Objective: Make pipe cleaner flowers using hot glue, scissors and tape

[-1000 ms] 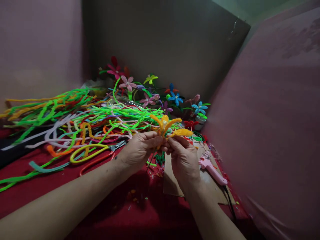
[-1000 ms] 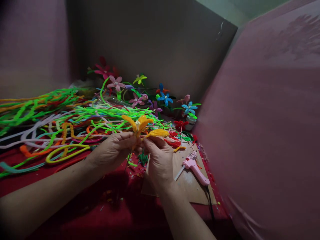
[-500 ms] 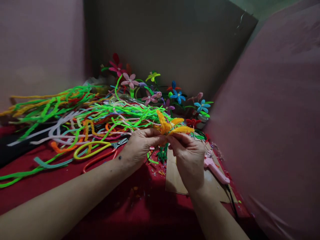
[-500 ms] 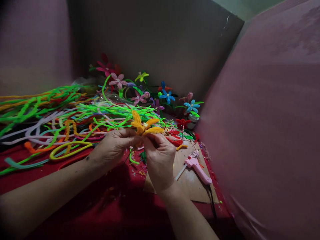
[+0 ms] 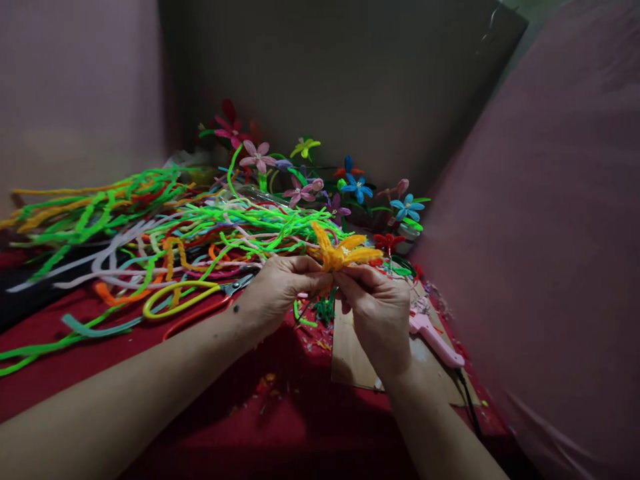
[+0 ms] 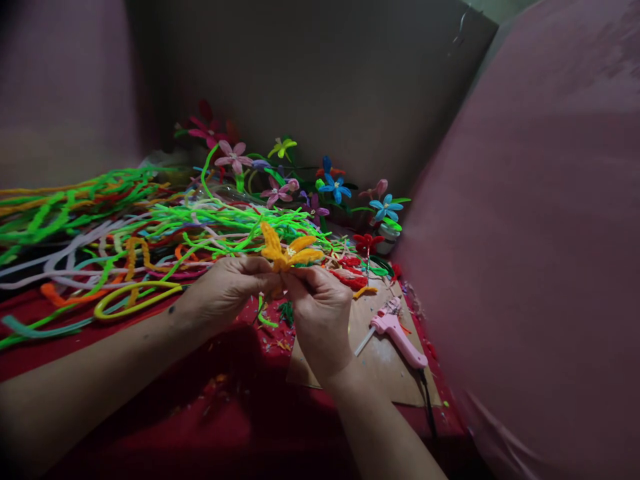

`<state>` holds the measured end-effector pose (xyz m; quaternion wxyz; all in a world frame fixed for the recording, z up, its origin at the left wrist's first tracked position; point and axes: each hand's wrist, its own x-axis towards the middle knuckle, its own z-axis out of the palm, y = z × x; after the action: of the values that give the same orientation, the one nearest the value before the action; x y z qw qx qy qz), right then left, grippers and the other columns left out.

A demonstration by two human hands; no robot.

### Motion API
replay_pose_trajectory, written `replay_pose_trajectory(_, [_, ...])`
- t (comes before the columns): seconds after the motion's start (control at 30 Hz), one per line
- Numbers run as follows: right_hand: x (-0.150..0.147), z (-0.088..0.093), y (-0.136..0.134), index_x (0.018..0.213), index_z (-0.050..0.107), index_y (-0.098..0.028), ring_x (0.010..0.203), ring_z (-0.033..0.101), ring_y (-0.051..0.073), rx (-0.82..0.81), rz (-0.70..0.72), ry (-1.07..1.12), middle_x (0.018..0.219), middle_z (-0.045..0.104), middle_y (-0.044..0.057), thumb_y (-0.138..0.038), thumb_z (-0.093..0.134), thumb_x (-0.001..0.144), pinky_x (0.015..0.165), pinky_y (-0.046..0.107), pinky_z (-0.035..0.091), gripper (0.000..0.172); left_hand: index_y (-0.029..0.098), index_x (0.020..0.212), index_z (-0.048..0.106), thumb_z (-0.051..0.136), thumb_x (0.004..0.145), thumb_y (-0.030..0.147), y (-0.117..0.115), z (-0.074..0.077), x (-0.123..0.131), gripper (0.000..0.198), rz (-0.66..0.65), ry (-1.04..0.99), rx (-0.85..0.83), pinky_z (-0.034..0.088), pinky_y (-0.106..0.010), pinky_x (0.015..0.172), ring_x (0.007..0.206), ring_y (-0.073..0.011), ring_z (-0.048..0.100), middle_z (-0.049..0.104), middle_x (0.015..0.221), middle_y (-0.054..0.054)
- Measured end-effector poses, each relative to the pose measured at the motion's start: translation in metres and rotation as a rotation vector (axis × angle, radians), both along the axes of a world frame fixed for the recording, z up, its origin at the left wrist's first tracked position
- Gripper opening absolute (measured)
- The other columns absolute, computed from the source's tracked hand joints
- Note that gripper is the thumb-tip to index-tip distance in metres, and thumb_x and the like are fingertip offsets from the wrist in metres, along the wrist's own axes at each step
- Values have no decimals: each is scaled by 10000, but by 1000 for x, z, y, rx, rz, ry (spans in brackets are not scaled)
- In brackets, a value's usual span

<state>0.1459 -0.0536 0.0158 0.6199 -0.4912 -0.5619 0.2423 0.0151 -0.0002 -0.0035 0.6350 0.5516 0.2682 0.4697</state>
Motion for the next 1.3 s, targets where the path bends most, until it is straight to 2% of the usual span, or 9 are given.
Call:
replay_pose_trajectory(0.13, [2,-2,1,661,689,-188,466,454,77,-19,60,79,539,567,-36,-209,671,732,448,233,374,76,154,599,670,729,641,186,1,0,0,80,0,13,3,401,-253,616,579,-112,526,605,583,13])
replay_pose_trajectory(0.27, [6,-8,8,660,702,-193,435,448,73,-42,167,275,552,586,-36,-206,738,659,402,221,355,39,156,596,677,731,635,195,-2,5,0,77,-13,46,-3,408,-255,622,587,-120,531,610,575,9])
replay_pose_trajectory(0.47, [11,-11,16,632,729,-222,592,525,110,-52,257,326,661,644,-11,-236,779,612,565,255,452,56,154,610,709,707,605,137,-5,10,-2,18,-20,82,-7,418,-260,626,589,-130,542,644,589,-10])
replay_pose_trajectory(0.67, [16,-4,16,603,738,-245,543,531,121,-153,481,370,574,640,-14,-300,823,553,591,295,484,113,181,595,723,715,626,168,-7,11,-5,35,-131,69,30,425,-274,647,614,-141,545,663,633,-12])
replay_pose_trajectory(0.83, [19,-11,15,702,753,-285,659,627,159,-121,537,374,688,706,-14,-315,819,580,698,352,534,142,177,516,691,709,622,210,-7,10,-5,114,-194,88,17,386,-274,584,550,-131,505,616,548,-14])
replay_pose_trajectory(0.9, [21,-13,14,733,756,-282,689,641,169,-114,561,349,729,718,-9,-306,809,602,713,363,543,143,174,523,688,704,623,204,-6,8,-4,106,-221,92,-17,382,-271,574,546,-128,502,613,560,-13])
replay_pose_trajectory(1.03, [24,-14,12,800,764,-294,813,653,173,-89,549,201,832,734,-2,-267,770,671,835,365,521,132,171,593,714,694,614,157,-5,6,-4,33,-231,89,-27,389,-262,595,588,-126,508,623,620,-11])
replay_pose_trajectory(1.17, [25,-12,7,829,761,-324,767,642,160,-80,484,69,765,719,-10,-298,720,732,762,335,537,109,162,599,724,693,587,128,-7,9,-3,47,-264,68,-81,398,-251,570,578,-122,503,624,616,-15])
replay_pose_trajectory(1.3, [25,-12,4,870,756,-334,756,640,150,-79,556,64,752,712,-16,-328,687,767,779,327,531,124,158,650,728,715,570,135,-9,9,-3,85,-325,19,-153,417,-246,554,578,-123,523,633,661,-17])
